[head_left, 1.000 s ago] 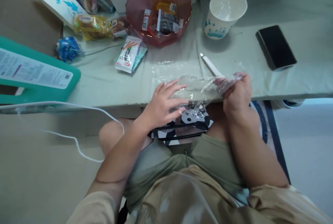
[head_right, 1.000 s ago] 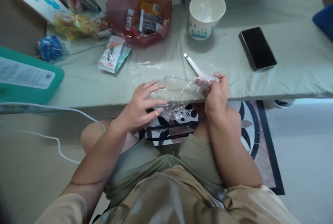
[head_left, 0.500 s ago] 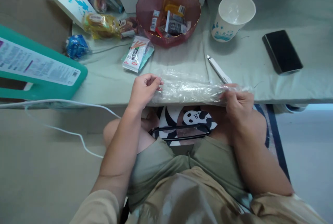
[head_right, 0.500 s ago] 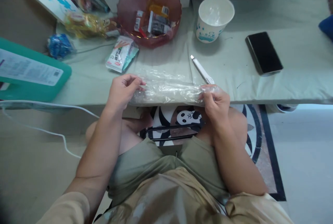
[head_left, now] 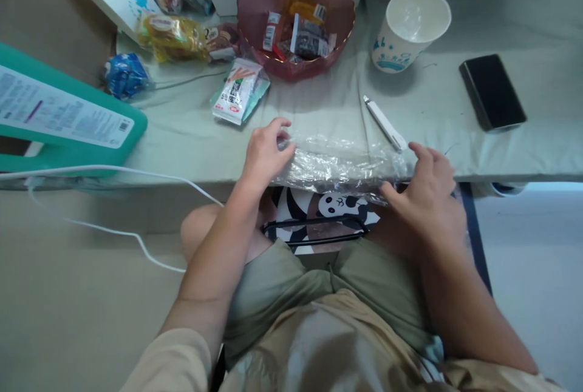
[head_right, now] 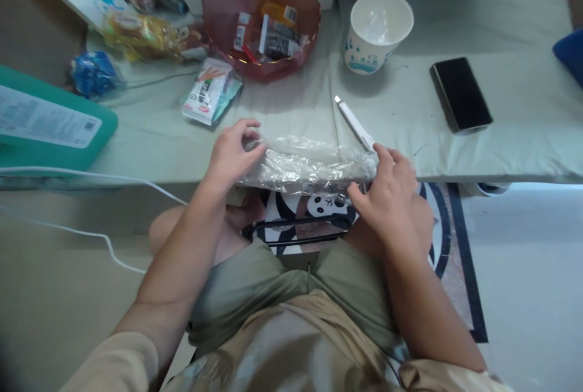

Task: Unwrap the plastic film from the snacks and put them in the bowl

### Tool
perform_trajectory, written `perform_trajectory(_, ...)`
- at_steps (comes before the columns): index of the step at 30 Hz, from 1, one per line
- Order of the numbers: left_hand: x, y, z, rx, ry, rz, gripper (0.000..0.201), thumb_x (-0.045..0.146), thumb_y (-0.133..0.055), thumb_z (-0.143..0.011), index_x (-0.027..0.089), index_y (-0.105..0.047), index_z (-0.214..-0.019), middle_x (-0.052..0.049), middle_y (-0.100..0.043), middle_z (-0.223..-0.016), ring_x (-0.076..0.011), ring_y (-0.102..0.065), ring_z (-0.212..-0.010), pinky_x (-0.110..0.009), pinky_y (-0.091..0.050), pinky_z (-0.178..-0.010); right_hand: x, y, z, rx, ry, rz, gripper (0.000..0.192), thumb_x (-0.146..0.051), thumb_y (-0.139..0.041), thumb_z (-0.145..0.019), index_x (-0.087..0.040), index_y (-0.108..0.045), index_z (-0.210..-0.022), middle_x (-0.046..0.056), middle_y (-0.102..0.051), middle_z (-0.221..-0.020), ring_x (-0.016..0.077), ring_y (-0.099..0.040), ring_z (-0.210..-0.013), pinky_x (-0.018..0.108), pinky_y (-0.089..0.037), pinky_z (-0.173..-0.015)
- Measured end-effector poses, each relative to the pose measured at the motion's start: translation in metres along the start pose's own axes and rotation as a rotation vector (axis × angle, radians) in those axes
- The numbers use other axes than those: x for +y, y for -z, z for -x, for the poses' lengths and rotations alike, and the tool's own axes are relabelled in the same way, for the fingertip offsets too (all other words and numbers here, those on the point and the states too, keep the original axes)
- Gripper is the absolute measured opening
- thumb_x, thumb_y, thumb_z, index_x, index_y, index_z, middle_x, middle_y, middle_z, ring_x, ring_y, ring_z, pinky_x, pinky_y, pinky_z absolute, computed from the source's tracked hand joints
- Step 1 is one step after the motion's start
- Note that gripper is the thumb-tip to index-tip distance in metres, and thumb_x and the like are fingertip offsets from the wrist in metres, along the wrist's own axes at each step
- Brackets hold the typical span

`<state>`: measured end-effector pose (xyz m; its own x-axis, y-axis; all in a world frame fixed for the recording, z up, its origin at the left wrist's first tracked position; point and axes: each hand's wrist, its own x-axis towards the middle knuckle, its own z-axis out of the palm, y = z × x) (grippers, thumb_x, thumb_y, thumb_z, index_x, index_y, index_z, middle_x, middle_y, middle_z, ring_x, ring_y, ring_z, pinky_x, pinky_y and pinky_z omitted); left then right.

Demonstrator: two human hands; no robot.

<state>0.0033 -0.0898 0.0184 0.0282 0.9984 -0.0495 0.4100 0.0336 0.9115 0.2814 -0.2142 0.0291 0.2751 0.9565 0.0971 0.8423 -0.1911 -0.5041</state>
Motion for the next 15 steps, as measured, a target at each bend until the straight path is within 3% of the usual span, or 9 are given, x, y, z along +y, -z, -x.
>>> perform_trajectory(4, 0.007, 0.000, -0.001, -0.150, 0.010, 0.235, 0.038, 0.003, -0.073, -0.064, 0.023, -0.074, -0.096, 0.003, -0.063, -0.075, -0.0144, -0.058, -0.073, -0.027, -0.048, -0.081, -0.024, 0.002, -0.028, -0.050, 0.329, -0.099, 0.068, -0.042, -0.076, -0.078, -0.024, -0.055, -0.140, 0.017, -0.054, -0.144, 0.0397, -0.049, -0.138, 0.060, -0.038, -0.118)
perform_trajectory(6, 0.016, 0.007, 0.002, -0.255, 0.013, 0.339, 0.038, 0.004, -0.076, -0.062, 0.023, -0.075, -0.095, 0.004, -0.061, -0.073, -0.0135, -0.061, -0.071, -0.027, -0.050, -0.077, -0.040, -0.008, -0.055, -0.204, 0.488, -0.157, 0.071, -0.043, -0.082, -0.071, -0.024, -0.058, -0.135, 0.015, -0.061, -0.141, 0.0388, -0.053, -0.134, 0.057, -0.042, -0.115)
perform_trajectory(8, 0.027, 0.017, 0.006, -0.331, 0.035, 0.432, 0.039, 0.007, -0.081, -0.060, 0.023, -0.075, -0.095, 0.003, -0.062, -0.075, -0.0150, -0.065, -0.073, -0.028, -0.053, -0.077, -0.056, -0.017, -0.083, -0.453, 0.555, -0.171, 0.055, -0.037, -0.085, -0.065, -0.024, -0.068, -0.116, 0.011, -0.072, -0.120, 0.0351, -0.065, -0.115, 0.051, -0.052, -0.102)
perform_trajectory(10, 0.034, 0.027, 0.009, -0.325, 0.047, 0.557, 0.047, 0.009, -0.085, -0.057, 0.023, -0.073, -0.100, 0.001, -0.067, -0.085, -0.0196, -0.071, -0.085, -0.031, -0.056, -0.081, -0.069, -0.023, -0.104, -0.750, 0.569, -0.185, 0.021, -0.031, -0.080, -0.070, -0.024, -0.071, -0.088, 0.003, -0.074, -0.085, 0.0250, -0.069, -0.082, 0.041, -0.057, -0.082)
perform_trajectory(12, 0.035, 0.034, 0.008, -0.245, 0.018, 0.719, 0.051, 0.019, -0.089, -0.059, 0.024, -0.071, -0.107, -0.003, -0.071, -0.104, -0.0244, -0.071, -0.109, -0.033, -0.056, -0.092, -0.075, -0.027, -0.113, -0.899, 0.505, -0.314, 0.012, -0.032, -0.074, -0.077, -0.023, -0.067, -0.074, -0.001, -0.068, -0.066, 0.0173, -0.064, -0.062, 0.034, -0.055, -0.066)
perform_trajectory(13, 0.033, 0.034, 0.006, -0.203, 0.018, 0.796, 0.050, 0.029, -0.090, -0.063, 0.024, -0.071, -0.109, -0.005, -0.071, -0.114, -0.0256, -0.068, -0.121, -0.033, -0.055, -0.097, -0.076, -0.030, -0.114, -0.888, 0.433, -0.431, 0.015, -0.035, -0.073, -0.080, -0.023, -0.065, -0.074, -0.002, -0.067, -0.064, 0.0155, -0.062, -0.057, 0.032, -0.053, -0.061)
perform_trajectory(15, 0.026, 0.028, 0.003, -0.180, 0.104, 0.886, 0.048, 0.052, -0.083, -0.073, 0.022, -0.070, -0.108, -0.009, -0.071, -0.124, -0.0274, -0.062, -0.133, -0.035, -0.054, -0.102, -0.074, -0.041, -0.108, -0.745, 0.231, -0.695, 0.020, -0.041, -0.072, -0.082, -0.023, -0.063, -0.080, -0.001, -0.069, -0.066, 0.0142, -0.062, -0.053, 0.030, -0.052, -0.054)
